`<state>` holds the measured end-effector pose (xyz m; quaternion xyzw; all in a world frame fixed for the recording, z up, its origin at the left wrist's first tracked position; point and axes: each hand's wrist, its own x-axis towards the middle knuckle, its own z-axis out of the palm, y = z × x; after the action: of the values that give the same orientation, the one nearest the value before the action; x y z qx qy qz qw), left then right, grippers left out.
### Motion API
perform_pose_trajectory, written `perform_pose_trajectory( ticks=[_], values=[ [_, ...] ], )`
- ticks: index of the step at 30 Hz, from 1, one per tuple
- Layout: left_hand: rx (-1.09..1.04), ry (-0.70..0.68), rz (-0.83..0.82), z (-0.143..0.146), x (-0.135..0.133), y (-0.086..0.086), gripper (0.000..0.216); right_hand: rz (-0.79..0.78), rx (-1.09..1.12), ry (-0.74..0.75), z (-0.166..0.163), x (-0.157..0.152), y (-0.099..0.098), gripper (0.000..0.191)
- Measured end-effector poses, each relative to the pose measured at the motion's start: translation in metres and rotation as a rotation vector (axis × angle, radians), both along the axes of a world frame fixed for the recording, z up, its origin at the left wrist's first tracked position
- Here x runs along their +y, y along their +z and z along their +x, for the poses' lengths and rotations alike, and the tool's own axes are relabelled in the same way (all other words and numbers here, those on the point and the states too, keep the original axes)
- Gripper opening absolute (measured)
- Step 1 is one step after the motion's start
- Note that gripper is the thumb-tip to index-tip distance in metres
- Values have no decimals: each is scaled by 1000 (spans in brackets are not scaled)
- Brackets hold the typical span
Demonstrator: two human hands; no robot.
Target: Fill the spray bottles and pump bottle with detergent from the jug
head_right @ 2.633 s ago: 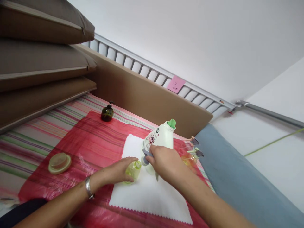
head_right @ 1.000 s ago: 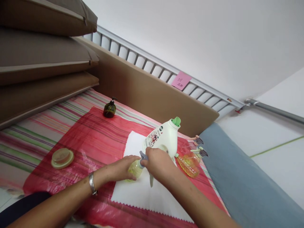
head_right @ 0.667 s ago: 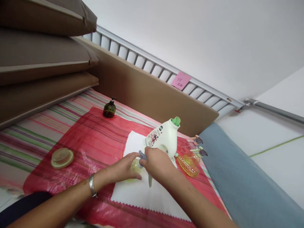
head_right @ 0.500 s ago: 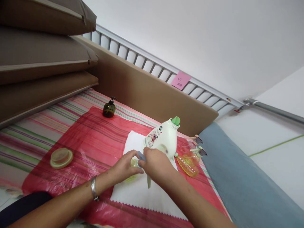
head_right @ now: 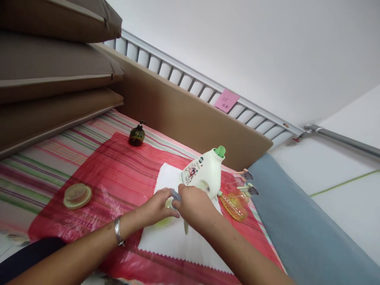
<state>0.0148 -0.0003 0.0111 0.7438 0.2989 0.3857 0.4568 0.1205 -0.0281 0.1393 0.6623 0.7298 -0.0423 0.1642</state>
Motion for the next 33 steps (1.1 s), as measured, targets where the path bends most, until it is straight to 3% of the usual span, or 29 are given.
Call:
perform_pose_trajectory(
  ticks=[3,5,8,10,13,15,17,19,21,24,27,31,33],
  values=[
    [-83,-267,-83,-7,5,4,21,-7,-5,12,-3,-1,2,14],
    [-116,-340,-131,-10,6,6,29,-10,-6,21,-5,-2,3,13],
    [-110,-115,-136,-5,4,3,49,-8,-13,20,-7,-2,5,11],
    [-126,1,-145,-3,4,1,44,-8,-16,16,-7,-2,5,11],
    [-168,-175,-157,-7,7,3,20,-8,-11,20,-6,-2,4,13],
    [-160,-297,-131,-12,8,5,20,-8,-2,24,-4,-2,3,13],
    [-107,-248,-102,-12,7,4,36,-6,8,22,-3,-2,2,11],
    [-57,-96,-79,-8,4,0,51,-5,19,18,-3,-1,1,10],
    [-69,-32,-79,-5,4,-3,46,-6,26,12,-4,-2,1,10],
    [-149,-238,-156,-7,9,-1,26,-11,34,6,-8,-3,3,13],
    [-144,-378,-204,-13,12,5,26,-18,42,5,-10,-4,4,13],
    [-105,-93,-156,-11,8,7,47,-23,49,-12,-10,-2,4,12],
    [-115,-63,-154,-10,9,6,41,-22,54,-25,-10,-1,4,13]
  ],
)
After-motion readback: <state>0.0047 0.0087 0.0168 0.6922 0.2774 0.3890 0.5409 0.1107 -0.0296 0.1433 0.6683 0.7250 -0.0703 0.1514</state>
